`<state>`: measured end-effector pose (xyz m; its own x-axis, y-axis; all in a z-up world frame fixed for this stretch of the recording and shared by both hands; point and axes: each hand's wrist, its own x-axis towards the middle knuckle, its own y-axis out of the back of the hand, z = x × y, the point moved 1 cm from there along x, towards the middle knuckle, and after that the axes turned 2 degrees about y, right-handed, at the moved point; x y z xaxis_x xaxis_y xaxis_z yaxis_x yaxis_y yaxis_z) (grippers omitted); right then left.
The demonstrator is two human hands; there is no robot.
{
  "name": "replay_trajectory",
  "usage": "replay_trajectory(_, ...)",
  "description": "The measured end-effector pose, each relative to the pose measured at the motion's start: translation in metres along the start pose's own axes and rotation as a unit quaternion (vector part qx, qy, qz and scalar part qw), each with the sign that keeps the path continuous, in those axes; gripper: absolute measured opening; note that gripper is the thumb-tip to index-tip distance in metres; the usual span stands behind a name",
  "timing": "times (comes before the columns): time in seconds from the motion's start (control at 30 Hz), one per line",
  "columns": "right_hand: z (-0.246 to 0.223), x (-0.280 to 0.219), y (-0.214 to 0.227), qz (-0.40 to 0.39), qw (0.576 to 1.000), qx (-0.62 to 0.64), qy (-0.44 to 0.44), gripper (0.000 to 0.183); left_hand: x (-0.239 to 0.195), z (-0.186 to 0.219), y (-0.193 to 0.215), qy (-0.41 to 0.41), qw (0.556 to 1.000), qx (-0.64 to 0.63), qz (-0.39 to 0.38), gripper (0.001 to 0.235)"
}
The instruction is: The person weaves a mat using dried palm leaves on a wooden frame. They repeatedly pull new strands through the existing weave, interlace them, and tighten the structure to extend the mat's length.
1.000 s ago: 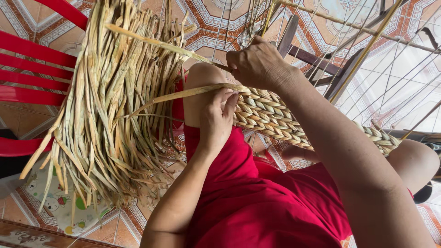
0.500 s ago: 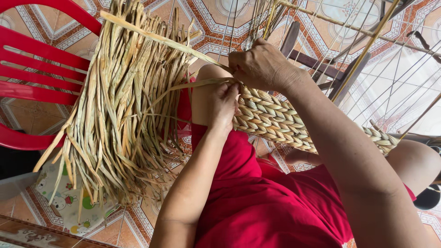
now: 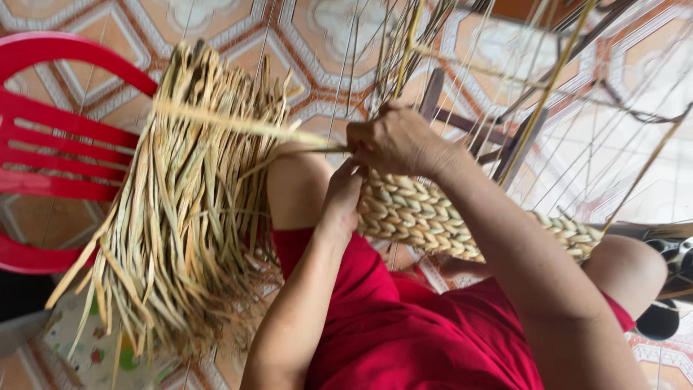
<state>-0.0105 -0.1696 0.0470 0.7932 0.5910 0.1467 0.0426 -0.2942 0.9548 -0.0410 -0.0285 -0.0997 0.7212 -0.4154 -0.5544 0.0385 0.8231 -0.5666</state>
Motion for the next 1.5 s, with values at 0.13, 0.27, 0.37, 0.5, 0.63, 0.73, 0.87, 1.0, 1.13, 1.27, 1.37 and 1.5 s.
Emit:
replay_trajectory(0.13, -0.003, 0.002, 0.002, 0.026, 0.999, 0.018, -0.021, 0.013, -0.012, 0.007, -0.01, -0.072, 0.995, 0.062, -0.013, 0.031)
replay_trajectory(0.27, -0.01, -0.001, 0.004, 0.04, 0.999, 0.015, 0.001, 0.011, -0.015, 0.009, 0.001, -0.162, 0.982, 0.088, -0.034, 0.028)
replay_trajectory(0.37, -0.013, -0.001, 0.007, 0.03, 0.999, 0.011, 0.008, 0.014, -0.009, 0.009, 0.002, -0.197, 0.974, 0.114, 0.002, 0.027)
replay_trajectory(0.5, -0.019, -0.001, 0.013, 0.006, 1.0, 0.001, -0.012, 0.017, -0.013, 0.014, -0.003, -0.167, 0.981, 0.103, 0.003, 0.026)
replay_trajectory(0.63, -0.024, -0.001, 0.021, 0.003, 0.999, 0.023, -0.043, 0.015, -0.036, 0.025, -0.006, -0.135, 0.986, 0.082, -0.058, 0.024)
replay_trajectory(0.73, -0.026, -0.009, 0.032, 0.141, 0.984, 0.105, 0.004, 0.012, -0.047, 0.039, -0.011, -0.127, 0.979, 0.102, -0.122, 0.022)
replay_trajectory(0.87, -0.026, -0.031, 0.023, 0.272, 0.915, 0.223, -0.195, 0.018, -0.038, 0.057, -0.01, -0.15, 0.956, 0.212, -0.133, 0.02)
replay_trajectory(1.0, -0.02, -0.052, -0.009, 0.157, 0.87, 0.291, -0.366, 0.038, -0.016, 0.062, -0.004, -0.085, 0.935, 0.321, -0.122, 0.018)
replay_trajectory(1.13, -0.01, -0.058, -0.032, 0.12, 0.817, 0.391, -0.407, 0.052, 0.005, 0.058, -0.001, -0.034, 0.921, 0.378, -0.088, 0.02)
replay_trajectory(1.27, -0.002, -0.055, -0.043, 0.125, 0.769, 0.482, -0.401, 0.055, 0.02, 0.063, -0.002, -0.093, 0.853, 0.501, -0.111, 0.018)
replay_trajectory(1.37, -0.003, -0.051, -0.049, 0.121, 0.776, 0.477, -0.395, 0.045, 0.019, 0.071, 0.003, -0.145, 0.779, 0.605, -0.082, 0.018)
replay_trajectory(1.5, 0.004, -0.06, -0.042, 0.074, 0.824, 0.418, -0.375, 0.032, 0.01, 0.072, -0.005, -0.227, 0.72, 0.655, -0.044, 0.019)
